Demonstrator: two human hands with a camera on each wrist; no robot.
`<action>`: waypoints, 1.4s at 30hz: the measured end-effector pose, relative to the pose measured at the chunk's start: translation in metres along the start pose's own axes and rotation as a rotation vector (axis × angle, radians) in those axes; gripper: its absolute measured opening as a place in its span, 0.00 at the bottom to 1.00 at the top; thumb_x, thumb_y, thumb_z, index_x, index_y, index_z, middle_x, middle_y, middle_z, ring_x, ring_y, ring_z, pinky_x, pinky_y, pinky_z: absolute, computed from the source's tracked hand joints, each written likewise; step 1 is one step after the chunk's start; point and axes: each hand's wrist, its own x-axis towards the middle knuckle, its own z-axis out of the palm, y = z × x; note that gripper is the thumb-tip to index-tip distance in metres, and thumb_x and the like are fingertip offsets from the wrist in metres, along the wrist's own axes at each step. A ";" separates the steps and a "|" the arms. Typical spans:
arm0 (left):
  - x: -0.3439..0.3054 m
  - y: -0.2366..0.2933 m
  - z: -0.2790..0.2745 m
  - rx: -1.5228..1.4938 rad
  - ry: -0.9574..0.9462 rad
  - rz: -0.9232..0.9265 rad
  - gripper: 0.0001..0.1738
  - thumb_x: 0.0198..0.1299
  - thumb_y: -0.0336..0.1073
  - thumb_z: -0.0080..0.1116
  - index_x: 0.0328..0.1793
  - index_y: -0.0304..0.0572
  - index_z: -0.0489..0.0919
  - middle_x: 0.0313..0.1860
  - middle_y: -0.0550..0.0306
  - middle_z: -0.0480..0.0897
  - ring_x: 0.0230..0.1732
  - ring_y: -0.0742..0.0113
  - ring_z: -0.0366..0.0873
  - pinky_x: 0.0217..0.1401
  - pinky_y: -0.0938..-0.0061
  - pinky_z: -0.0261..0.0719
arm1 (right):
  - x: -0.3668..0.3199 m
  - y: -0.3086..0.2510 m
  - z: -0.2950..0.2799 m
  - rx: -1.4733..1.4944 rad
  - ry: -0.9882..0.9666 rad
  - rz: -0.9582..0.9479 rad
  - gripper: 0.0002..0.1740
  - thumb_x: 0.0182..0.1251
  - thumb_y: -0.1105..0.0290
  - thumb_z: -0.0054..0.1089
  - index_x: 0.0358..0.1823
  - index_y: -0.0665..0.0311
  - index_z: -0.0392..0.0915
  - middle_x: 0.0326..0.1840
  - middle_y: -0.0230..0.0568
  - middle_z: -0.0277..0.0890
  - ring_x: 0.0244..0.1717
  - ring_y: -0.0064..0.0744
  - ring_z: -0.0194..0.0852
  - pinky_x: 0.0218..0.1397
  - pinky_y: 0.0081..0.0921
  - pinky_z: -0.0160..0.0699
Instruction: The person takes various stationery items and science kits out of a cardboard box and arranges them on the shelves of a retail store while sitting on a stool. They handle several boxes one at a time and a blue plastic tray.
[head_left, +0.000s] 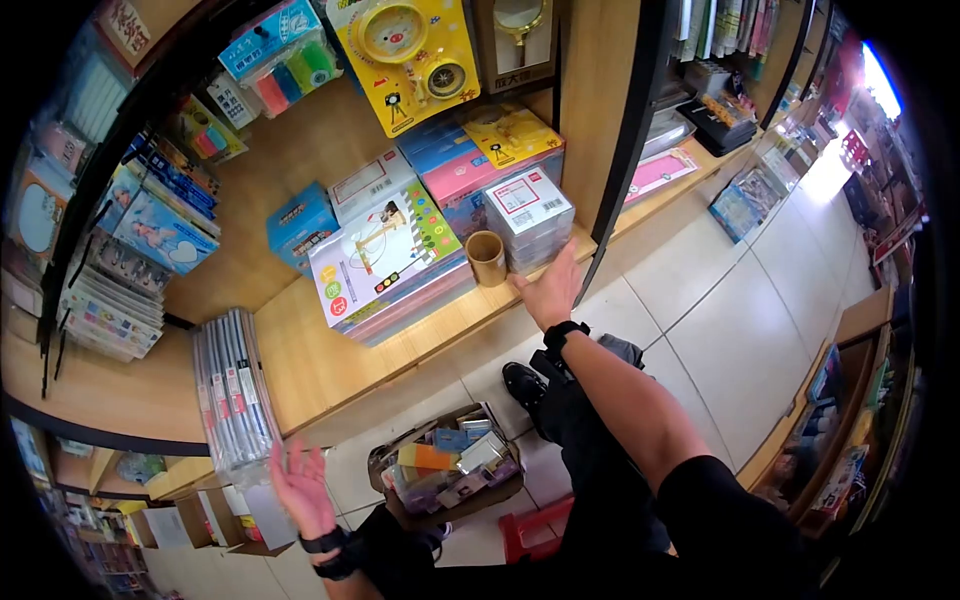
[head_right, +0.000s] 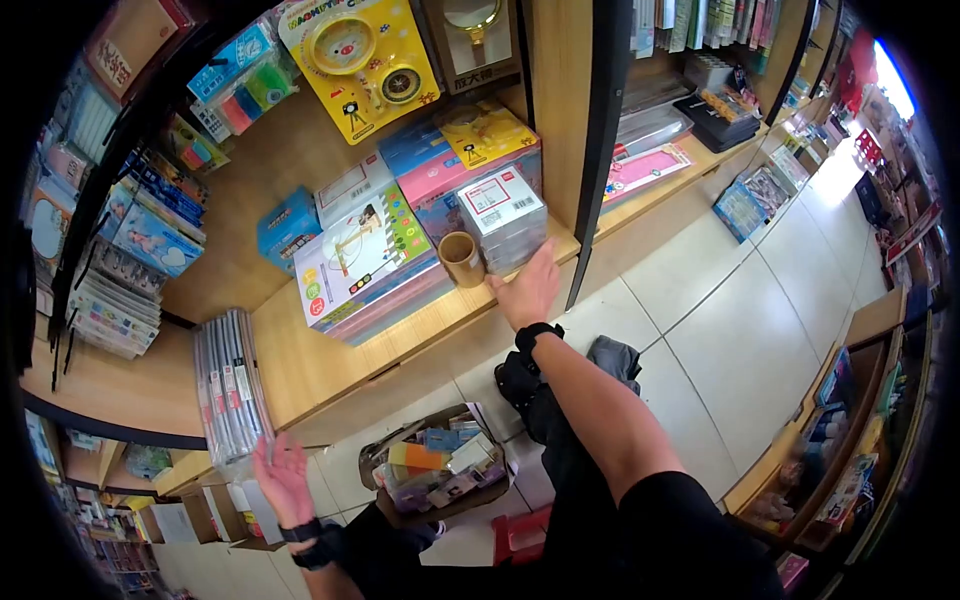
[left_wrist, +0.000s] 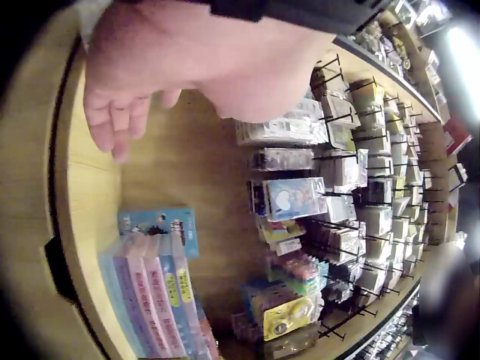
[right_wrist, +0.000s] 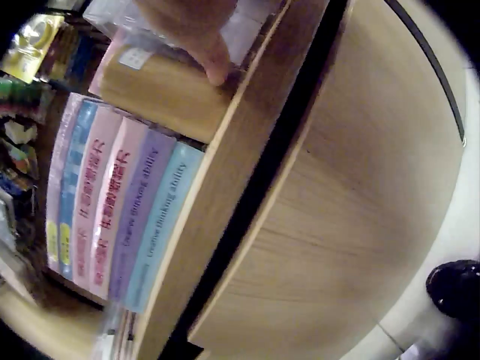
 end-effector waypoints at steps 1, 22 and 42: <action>-0.005 -0.014 -0.005 -0.031 0.046 -0.029 0.30 0.65 0.54 0.40 0.69 0.51 0.57 0.59 0.49 0.69 0.49 0.58 0.73 0.54 0.67 0.68 | -0.001 0.000 0.002 0.002 0.007 0.006 0.63 0.37 0.63 0.74 0.69 0.76 0.36 0.62 0.61 0.58 0.60 0.55 0.56 0.64 0.42 0.53; -0.019 -0.038 0.003 0.027 -0.008 -0.103 0.28 0.64 0.59 0.40 0.63 0.52 0.61 0.55 0.53 0.73 0.43 0.62 0.75 0.47 0.70 0.70 | 0.029 0.027 0.001 0.003 0.190 0.163 0.53 0.38 0.60 0.74 0.65 0.66 0.51 0.61 0.50 0.59 0.62 0.51 0.55 0.63 0.42 0.55; -0.028 -0.028 -0.005 -0.030 0.015 -0.081 0.29 0.64 0.58 0.41 0.64 0.49 0.60 0.53 0.52 0.73 0.42 0.63 0.75 0.44 0.73 0.72 | 0.028 0.015 0.001 0.042 -0.109 0.294 0.18 0.51 0.53 0.62 0.24 0.63 0.75 0.24 0.46 0.77 0.32 0.43 0.77 0.38 0.36 0.73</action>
